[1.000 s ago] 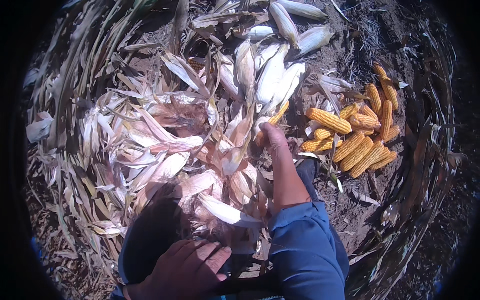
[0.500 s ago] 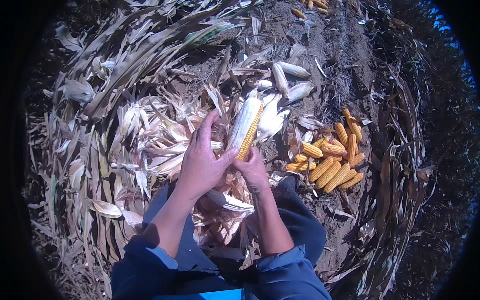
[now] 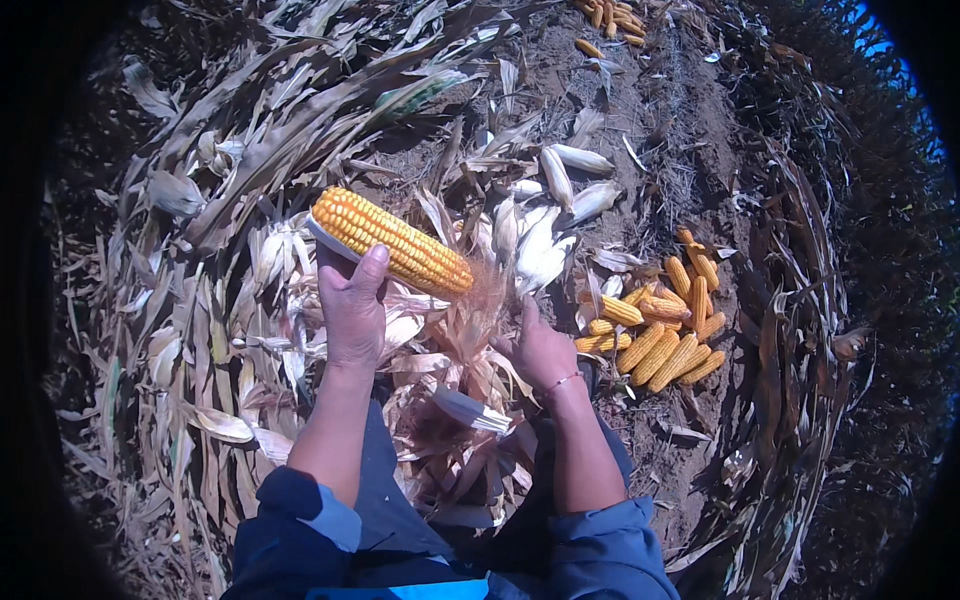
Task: The person sits on the ground in a cornfield and shucks corn cobs by hand, removing the husks and silk. The shucked cobs are placed in a growing pile on the ground, while the discarded husks accumulate nearby.
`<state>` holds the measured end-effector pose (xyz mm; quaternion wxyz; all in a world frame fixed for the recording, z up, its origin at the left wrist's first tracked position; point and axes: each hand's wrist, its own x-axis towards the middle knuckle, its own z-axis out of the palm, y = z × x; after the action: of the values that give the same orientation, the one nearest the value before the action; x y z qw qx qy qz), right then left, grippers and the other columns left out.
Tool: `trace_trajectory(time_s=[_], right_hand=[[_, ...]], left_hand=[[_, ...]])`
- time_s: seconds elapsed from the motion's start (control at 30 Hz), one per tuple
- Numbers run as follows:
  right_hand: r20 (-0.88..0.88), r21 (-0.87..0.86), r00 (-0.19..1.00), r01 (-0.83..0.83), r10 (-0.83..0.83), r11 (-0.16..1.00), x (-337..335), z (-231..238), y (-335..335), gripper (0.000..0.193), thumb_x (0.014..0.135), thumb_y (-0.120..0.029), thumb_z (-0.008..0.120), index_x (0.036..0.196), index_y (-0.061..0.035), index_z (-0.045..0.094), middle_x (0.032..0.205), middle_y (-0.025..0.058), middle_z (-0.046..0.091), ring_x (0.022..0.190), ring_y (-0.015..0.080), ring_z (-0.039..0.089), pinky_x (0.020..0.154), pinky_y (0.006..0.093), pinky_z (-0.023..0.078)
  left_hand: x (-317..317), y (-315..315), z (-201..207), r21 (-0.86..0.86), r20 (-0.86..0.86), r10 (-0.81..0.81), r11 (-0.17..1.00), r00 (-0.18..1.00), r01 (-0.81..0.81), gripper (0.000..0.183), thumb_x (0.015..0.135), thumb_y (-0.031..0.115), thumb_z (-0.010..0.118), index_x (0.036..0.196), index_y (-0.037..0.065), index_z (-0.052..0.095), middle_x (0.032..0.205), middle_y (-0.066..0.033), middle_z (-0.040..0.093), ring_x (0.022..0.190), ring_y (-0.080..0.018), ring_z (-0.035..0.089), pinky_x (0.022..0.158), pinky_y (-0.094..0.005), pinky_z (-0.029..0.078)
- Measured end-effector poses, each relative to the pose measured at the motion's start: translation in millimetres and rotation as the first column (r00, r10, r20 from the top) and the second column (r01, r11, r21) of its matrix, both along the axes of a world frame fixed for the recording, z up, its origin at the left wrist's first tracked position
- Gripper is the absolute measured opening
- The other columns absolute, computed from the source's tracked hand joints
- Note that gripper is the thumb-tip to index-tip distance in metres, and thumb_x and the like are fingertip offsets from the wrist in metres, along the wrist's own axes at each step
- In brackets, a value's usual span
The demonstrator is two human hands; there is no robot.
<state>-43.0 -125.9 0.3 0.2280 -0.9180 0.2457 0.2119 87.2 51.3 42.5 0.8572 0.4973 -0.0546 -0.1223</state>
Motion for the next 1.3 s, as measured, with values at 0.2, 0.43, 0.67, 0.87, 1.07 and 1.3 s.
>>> trace_trajectory(time_s=[0.2,0.43,0.67,0.87,1.07,1.3], right_hand=[[-0.100,0.993,0.747,0.032,-0.658,-0.115,32,-12,19,0.060,0.091,-0.036,0.059,0.138,-0.0092,0.034,0.110,0.0118,0.063,0.084,0.0189,0.065,0.069,0.0309,0.052],[-0.201,0.936,0.494,-0.156,-0.846,-0.314,34,-12,-7,0.062,0.082,-0.023,0.070,0.132,-0.0102,0.037,0.112,0.0065,0.054,0.102,0.0211,0.058,0.078,0.0398,0.054],[0.041,0.995,0.323,0.073,-0.945,0.068,36,-1,-18,0.036,0.089,-0.019,0.065,0.117,-0.0010,0.052,0.092,0.0074,0.061,0.083,0.0184,0.062,0.075,0.0291,0.052],[0.048,0.988,0.368,0.119,-0.929,0.098,26,-9,-39,0.029,0.092,-0.020,0.060,0.113,0.0000,0.056,0.086,0.0061,0.062,0.078,0.0154,0.061,0.070,0.0269,0.051],[-0.255,0.965,0.341,0.024,-0.905,-0.262,22,-4,-41,0.026,0.096,-0.022,0.055,0.113,-0.0021,0.055,0.084,0.0032,0.064,0.072,0.0143,0.064,0.067,0.0281,0.054],[0.047,0.998,0.257,-0.050,-0.965,0.035,32,-11,-26,0.024,0.098,-0.016,0.052,0.116,-0.0002,0.055,0.093,0.0050,0.064,0.081,0.0114,0.061,0.071,0.0252,0.052]], left_hand=[[-9,-6,-2,0.068,0.179,0.028,0.997,0.983,-0.041,0.067,0.075,-0.007,0.070,0.129,0.003,0.032,0.117,-0.0151,0.053,0.105,-0.0215,0.058,0.092,-0.0344,0.051],[-27,-26,1,0.196,0.191,-0.537,0.841,0.821,0.504,0.065,0.071,0.002,0.076,0.126,0.007,0.043,0.126,-0.0128,0.048,0.117,-0.0192,0.051,0.101,-0.0331,0.043],[-33,-29,-6,0.661,-0.101,-0.697,0.486,0.710,0.572,0.081,0.069,0.019,0.078,0.139,0.007,0.039,0.128,-0.0159,0.053,0.116,-0.0264,0.055,0.099,-0.0354,0.043],[-42,-41,-4,0.862,-0.121,-0.701,0.277,0.703,0.425,0.073,0.067,0.020,0.076,0.132,0.004,0.047,0.111,-0.0171,0.063,0.101,-0.0267,0.063,0.090,-0.0339,0.048],[-35,-34,-23,0.537,-0.253,-0.702,0.470,0.666,0.700,0.079,0.064,0.012,0.078,0.134,0.000,0.043,0.115,-0.0102,0.059,0.096,-0.0158,0.061,0.089,-0.0294,0.048],[-58,-46,-31,0.042,-0.362,-0.672,0.681,0.646,0.732,0.077,0.071,0.017,0.071,0.138,-0.001,0.037,0.117,-0.0113,0.055,0.100,-0.0175,0.059,0.088,-0.0286,0.049]])
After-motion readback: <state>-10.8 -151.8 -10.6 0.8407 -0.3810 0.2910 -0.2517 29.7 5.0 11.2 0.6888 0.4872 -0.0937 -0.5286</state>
